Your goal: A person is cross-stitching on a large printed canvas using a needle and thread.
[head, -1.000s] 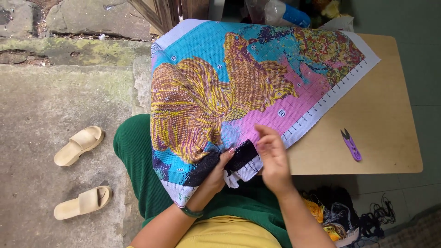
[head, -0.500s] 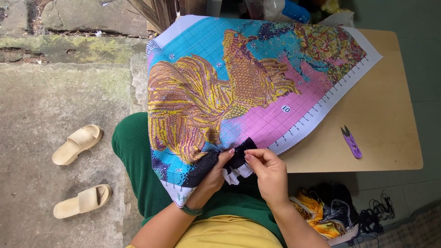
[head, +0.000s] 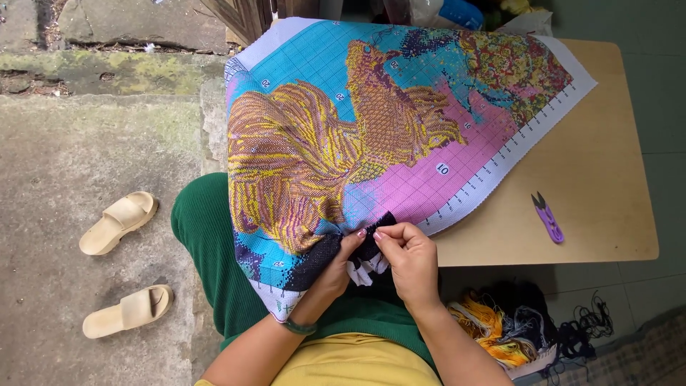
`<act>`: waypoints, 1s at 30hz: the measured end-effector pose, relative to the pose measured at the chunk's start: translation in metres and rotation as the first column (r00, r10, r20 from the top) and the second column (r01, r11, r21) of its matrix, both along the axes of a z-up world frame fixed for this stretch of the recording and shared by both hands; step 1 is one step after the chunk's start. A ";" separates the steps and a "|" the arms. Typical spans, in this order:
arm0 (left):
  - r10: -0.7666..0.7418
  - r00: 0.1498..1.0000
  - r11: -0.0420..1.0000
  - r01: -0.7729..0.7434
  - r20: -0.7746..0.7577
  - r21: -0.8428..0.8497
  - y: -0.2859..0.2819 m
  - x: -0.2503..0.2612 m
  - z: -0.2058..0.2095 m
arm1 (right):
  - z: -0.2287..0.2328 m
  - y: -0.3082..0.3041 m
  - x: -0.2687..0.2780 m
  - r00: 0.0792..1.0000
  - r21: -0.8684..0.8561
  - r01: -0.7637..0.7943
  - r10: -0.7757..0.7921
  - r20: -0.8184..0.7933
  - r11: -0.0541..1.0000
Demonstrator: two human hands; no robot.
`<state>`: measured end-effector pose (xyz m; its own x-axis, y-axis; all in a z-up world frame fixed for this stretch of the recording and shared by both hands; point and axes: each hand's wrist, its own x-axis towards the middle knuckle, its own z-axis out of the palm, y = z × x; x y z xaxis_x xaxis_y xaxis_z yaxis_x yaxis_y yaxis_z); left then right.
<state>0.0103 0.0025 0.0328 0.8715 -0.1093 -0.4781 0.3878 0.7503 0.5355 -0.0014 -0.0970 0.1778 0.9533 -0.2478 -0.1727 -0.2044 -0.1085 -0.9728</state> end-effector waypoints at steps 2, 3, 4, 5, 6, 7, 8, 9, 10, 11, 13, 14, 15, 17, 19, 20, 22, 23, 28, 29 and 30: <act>0.005 1.000 1.000 -0.004 -0.017 0.009 0.000 0.002 0.003 | 0.000 0.001 0.001 1.000 0.004 0.002 -0.002 -0.004 1.000; 0.004 1.000 1.000 -0.004 -0.017 0.009 0.000 0.003 0.005 | -0.002 0.000 0.001 1.000 0.004 0.003 -0.003 -0.005 1.000; 0.006 1.000 1.000 -0.005 -0.025 0.014 0.000 0.003 0.007 | -0.004 0.000 0.001 1.000 0.008 0.005 -0.005 -0.007 1.000; 0.007 0.999 1.000 -0.006 -0.033 0.019 0.000 0.004 0.008 | -0.006 -0.001 0.002 1.000 0.012 0.007 -0.007 -0.010 1.000; 0.005 0.999 1.000 -0.005 -0.034 0.019 0.000 0.005 0.010 | -0.005 -0.001 0.002 1.000 0.013 0.009 -0.009 -0.010 1.000; 0.007 0.999 1.000 -0.006 -0.042 0.024 0.001 0.006 0.012 | -0.005 -0.001 0.002 1.000 0.018 0.012 -0.011 -0.013 1.000; 0.009 0.999 1.000 -0.007 -0.049 0.028 0.001 0.007 0.013 | -0.005 -0.001 0.002 1.000 0.024 0.014 -0.014 -0.015 1.000; 0.008 0.999 1.000 -0.006 -0.049 0.029 0.001 0.008 0.015 | -0.007 -0.001 0.003 1.000 0.024 0.015 -0.015 -0.014 1.000; 0.009 0.998 0.999 -0.007 -0.056 0.033 0.002 0.009 0.017 | -0.009 -0.001 0.003 1.000 0.029 0.017 -0.017 -0.016 0.999; 0.011 0.998 0.999 -0.008 -0.062 0.038 0.002 0.010 0.019 | -0.011 -0.001 0.003 1.000 0.034 0.020 -0.019 -0.017 0.999; 0.012 0.998 0.999 -0.009 -0.068 0.042 0.001 0.013 0.023 | -0.017 -0.001 0.003 1.000 0.049 0.024 -0.023 -0.016 0.998; 0.014 0.997 0.999 -0.011 -0.074 0.047 0.000 0.014 0.026 | -0.020 -0.001 0.002 1.000 0.064 0.027 -0.026 -0.017 0.998; 0.014 0.997 0.999 -0.011 -0.072 0.046 0.000 0.015 0.028 | -0.020 0.000 0.003 1.000 0.064 0.027 -0.026 -0.015 0.998; 0.019 0.996 0.998 -0.015 -0.083 0.054 -0.002 0.018 0.033 | -0.020 0.003 0.003 1.000 0.056 0.002 -0.001 -0.024 0.998; 0.021 0.996 0.998 -0.016 -0.088 0.057 -0.004 0.021 0.038 | -0.025 0.001 0.005 1.000 0.067 -0.015 0.016 -0.011 0.998; 0.024 0.995 0.998 -0.018 -0.093 0.061 -0.006 0.022 0.040 | -0.028 0.000 0.006 0.999 0.078 -0.033 0.033 0.000 0.996; 0.027 0.995 0.998 -0.021 -0.099 0.066 -0.008 0.024 0.045 | -0.025 0.003 0.005 1.000 0.089 -0.030 0.029 0.009 0.996; 0.029 0.994 0.997 -0.022 -0.105 0.070 -0.009 0.025 0.047 | -0.024 0.005 0.005 1.000 0.100 -0.027 0.025 0.018 0.995; 0.034 0.986 0.996 -0.020 -0.161 0.090 -0.007 0.020 0.043 | -0.031 0.008 0.001 0.999 0.114 0.005 -0.010 0.044 0.993; 0.035 0.978 0.995 -0.015 -0.204 0.098 -0.007 0.018 0.039 | -0.029 0.010 0.000 0.999 0.110 0.012 -0.018 0.052 0.994; 0.035 0.978 0.995 -0.015 -0.205 0.099 -0.007 0.017 0.038 | -0.029 0.011 -0.001 0.999 0.111 0.012 -0.018 0.050 0.994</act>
<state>0.0274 -0.0046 0.0710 0.7546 -0.0332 -0.6553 0.4792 0.7101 0.5159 -0.0022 -0.0855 0.1492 0.9579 -0.2440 -0.1513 -0.1553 0.0028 -0.9879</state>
